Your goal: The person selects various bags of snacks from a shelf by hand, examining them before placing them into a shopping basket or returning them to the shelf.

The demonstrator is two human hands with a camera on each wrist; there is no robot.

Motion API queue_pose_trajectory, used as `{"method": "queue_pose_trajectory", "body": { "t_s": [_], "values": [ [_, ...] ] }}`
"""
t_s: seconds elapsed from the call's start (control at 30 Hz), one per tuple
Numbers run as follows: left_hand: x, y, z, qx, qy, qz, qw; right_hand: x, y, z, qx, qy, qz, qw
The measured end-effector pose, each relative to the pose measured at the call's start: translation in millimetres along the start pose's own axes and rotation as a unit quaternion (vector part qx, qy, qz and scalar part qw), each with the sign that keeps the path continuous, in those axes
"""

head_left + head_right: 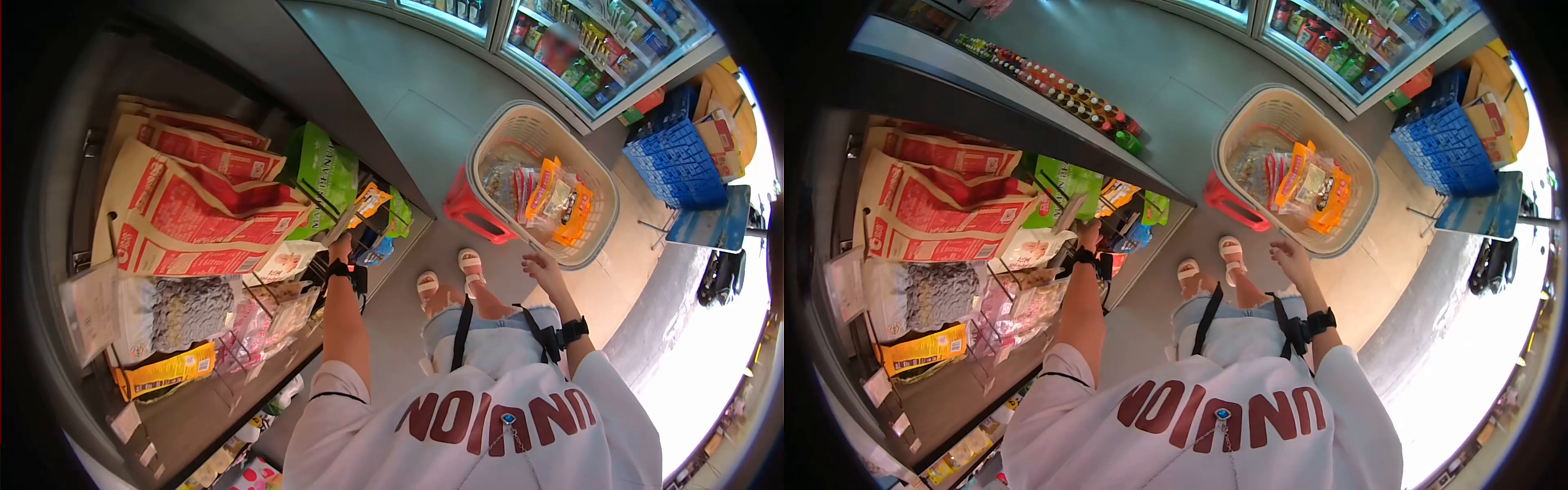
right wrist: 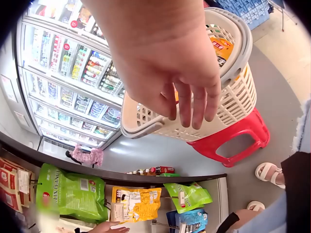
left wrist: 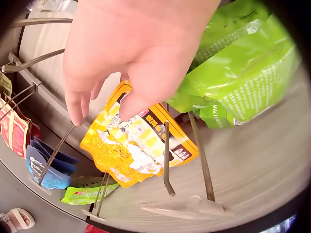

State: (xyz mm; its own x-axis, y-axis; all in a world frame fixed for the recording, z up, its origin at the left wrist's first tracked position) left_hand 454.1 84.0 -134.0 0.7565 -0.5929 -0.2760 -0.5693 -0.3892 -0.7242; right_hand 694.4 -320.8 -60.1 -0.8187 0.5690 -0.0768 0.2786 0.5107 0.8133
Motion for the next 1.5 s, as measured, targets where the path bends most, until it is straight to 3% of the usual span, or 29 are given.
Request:
{"method": "queue_pose_trajectory", "body": {
  "t_s": [0.07,0.17,0.2,0.37,0.43,0.47,0.53,0.67,0.73,0.77,0.83,0.87,0.93,1.03,1.13,1.27,1.33,1.4,1.47,1.5],
  "values": [
    [2.3,6.6,5.1,0.008,-0.015,-0.016,1.000,-3.6,-6.1,-4.2,0.017,0.002,-0.002,1.000],
    [-10.8,67.1,65.4,0.019,0.045,-0.189,0.981,-6.4,-11.8,-7.8,0.035,-0.011,0.009,0.999],
    [1.5,55.2,48.5,0.062,0.019,-0.065,0.996,-5.2,-12.9,-7.0,0.032,-0.006,0.012,0.999],
    [29.5,29.2,-19.6,0.118,0.028,-0.135,0.983,-0.5,-6.9,-0.7,0.041,0.025,0.004,0.999],
    [31.0,48.3,-21.9,0.162,0.101,-0.041,0.981,0.3,-6.6,2.0,0.016,0.029,-0.008,0.999],
    [32.7,44.5,-36.3,0.164,0.100,-0.041,0.981,0.0,-6.7,3.1,0.014,0.030,-0.007,0.999],
    [39.2,27.6,-70.3,0.168,0.090,0.139,0.972,-1.6,-5.6,6.5,0.016,0.040,-0.012,0.999],
    [40.7,40.0,-82.5,0.175,0.106,0.209,0.956,-2.5,-0.2,11.0,0.017,0.057,0.000,0.998],
    [44.9,24.4,-108.9,0.072,0.170,0.179,0.966,-2.2,-0.8,15.0,0.024,0.063,0.029,0.997],
    [45.9,27.9,-112.2,0.074,0.172,0.180,0.966,-1.8,2.2,15.7,0.023,0.061,0.030,0.997],
    [55.1,37.4,-115.4,0.168,0.204,0.401,0.877,1.2,9.5,17.0,0.005,0.099,-0.032,0.995],
    [62.8,29.3,-127.9,0.173,0.212,0.401,0.874,2.4,11.7,17.7,0.007,0.090,-0.030,0.995],
    [77.2,-15.4,-173.1,0.261,0.215,0.327,0.882,8.9,14.1,20.2,-0.030,0.150,-0.119,0.981],
    [89.8,-64.2,-216.5,0.287,0.239,0.257,0.891,20.9,23.0,16.1,-0.089,0.189,-0.099,0.973],
    [96.5,-103.5,-242.3,0.283,0.265,0.202,0.900,23.3,62.0,0.3,-0.158,0.242,-0.174,0.941],
    [113.9,-132.4,-239.8,0.270,0.268,0.038,0.924,16.4,59.0,11.5,-0.189,0.289,-0.226,0.911],
    [124.4,-153.9,-242.1,0.253,0.272,-0.018,0.928,3.9,52.4,13.7,-0.073,0.314,0.000,0.947],
    [136.9,-163.5,-240.7,0.235,0.274,-0.074,0.930,-8.8,79.1,-8.9,-0.064,0.280,0.014,0.958],
    [147.9,-169.1,-240.9,0.327,0.265,-0.110,0.900,-19.8,86.5,-13.5,-0.057,0.248,0.026,0.967],
    [148.2,-166.6,-238.5,0.328,0.265,-0.111,0.900,-27.7,80.9,-7.2,-0.075,0.209,0.132,0.966]
  ]
}}
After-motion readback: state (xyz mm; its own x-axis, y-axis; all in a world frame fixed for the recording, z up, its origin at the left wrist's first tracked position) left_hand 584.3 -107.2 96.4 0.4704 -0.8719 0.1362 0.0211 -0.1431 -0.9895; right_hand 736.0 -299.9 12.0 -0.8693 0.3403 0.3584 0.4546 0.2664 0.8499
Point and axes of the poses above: each hand's wrist, its own z-axis towards the middle knuckle, its own x-axis out of the palm, y = z × x, the point moved 1 cm from there along z, towards the middle knuckle, and after that the axes turned 11 degrees about y, right-handed, at the moved point
